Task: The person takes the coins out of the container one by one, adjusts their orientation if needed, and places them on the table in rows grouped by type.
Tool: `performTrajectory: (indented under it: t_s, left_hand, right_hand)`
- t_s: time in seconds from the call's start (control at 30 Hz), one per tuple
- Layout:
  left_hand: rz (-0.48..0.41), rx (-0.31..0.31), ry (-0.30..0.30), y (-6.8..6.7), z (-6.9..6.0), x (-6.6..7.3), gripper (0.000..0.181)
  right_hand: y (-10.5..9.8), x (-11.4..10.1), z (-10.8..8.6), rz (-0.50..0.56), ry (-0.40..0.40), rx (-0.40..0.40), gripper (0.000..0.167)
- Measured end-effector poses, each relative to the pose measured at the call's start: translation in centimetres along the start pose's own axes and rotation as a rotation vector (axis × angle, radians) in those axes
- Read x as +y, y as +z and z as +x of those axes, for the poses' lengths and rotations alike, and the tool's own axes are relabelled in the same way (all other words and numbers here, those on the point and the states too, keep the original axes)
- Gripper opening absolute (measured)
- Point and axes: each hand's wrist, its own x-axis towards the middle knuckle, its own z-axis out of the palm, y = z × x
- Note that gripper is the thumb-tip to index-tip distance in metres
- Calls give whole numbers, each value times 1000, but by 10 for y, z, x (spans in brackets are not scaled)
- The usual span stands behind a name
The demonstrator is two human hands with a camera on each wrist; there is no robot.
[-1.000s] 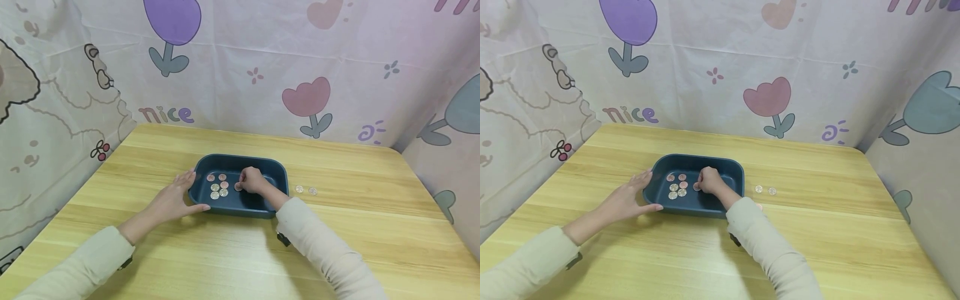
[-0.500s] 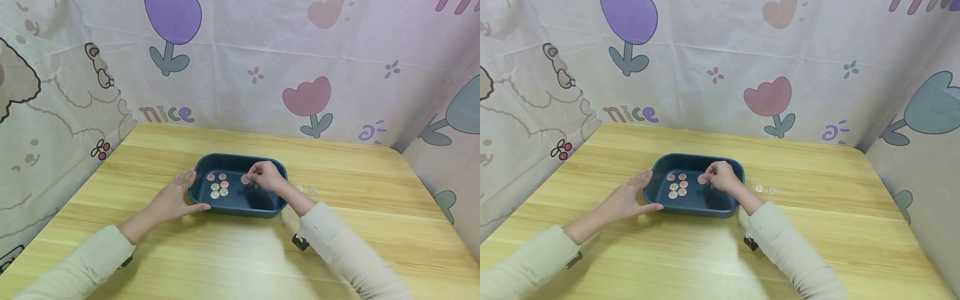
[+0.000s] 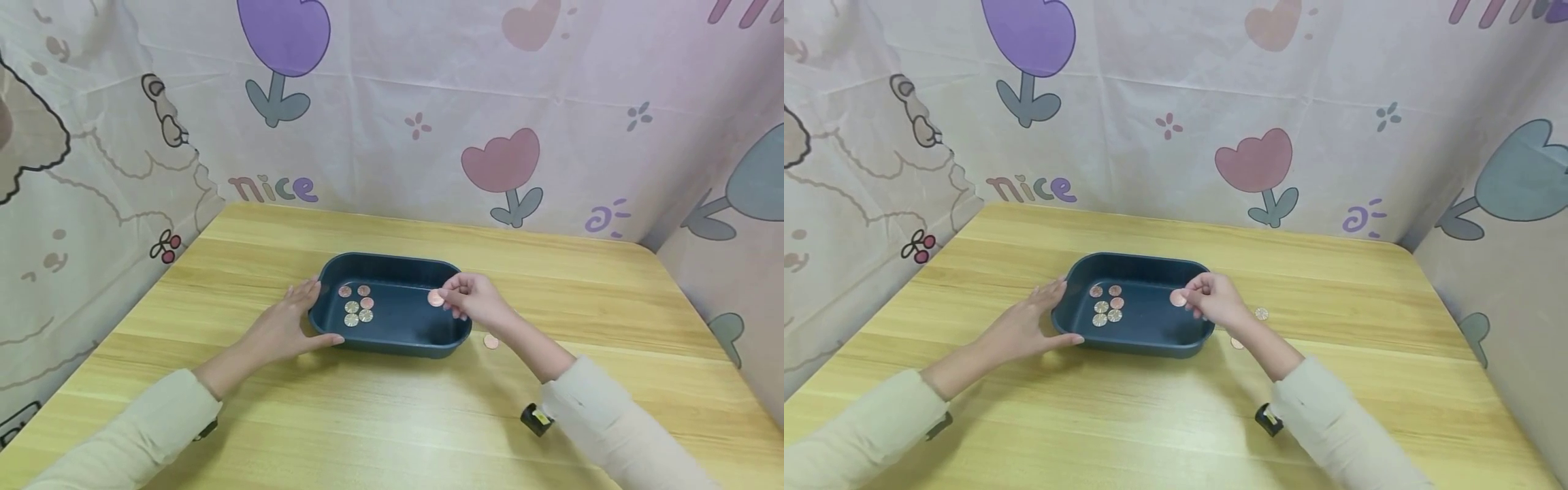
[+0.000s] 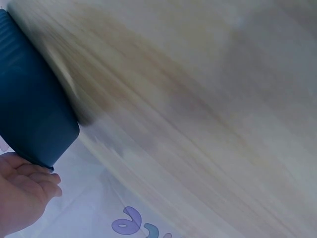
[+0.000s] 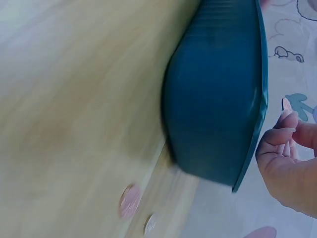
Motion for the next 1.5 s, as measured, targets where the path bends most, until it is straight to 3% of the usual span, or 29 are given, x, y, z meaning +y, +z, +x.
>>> performTrajectory:
  t_s: [0.23, 0.57, 1.13, 1.5]
  left_hand:
    - [5, 4, -9, -1, -2, -1, 105]
    - [-2, 1, -13, 0, -2, -1, 108]
    - [-6, 0, -8, 1, -1, 1, 107]
    - [3, 6, 14, 1, 1, 0, 105]
  right_hand:
    - [-21, 16, -21, 69, 57, 41, 15]
    - [-49, 47, -42, -47, 129, 86, 17]
    - [-58, 87, -57, -205, 344, 109, 15]
    - [-62, 92, -58, -240, 367, 121, 11]
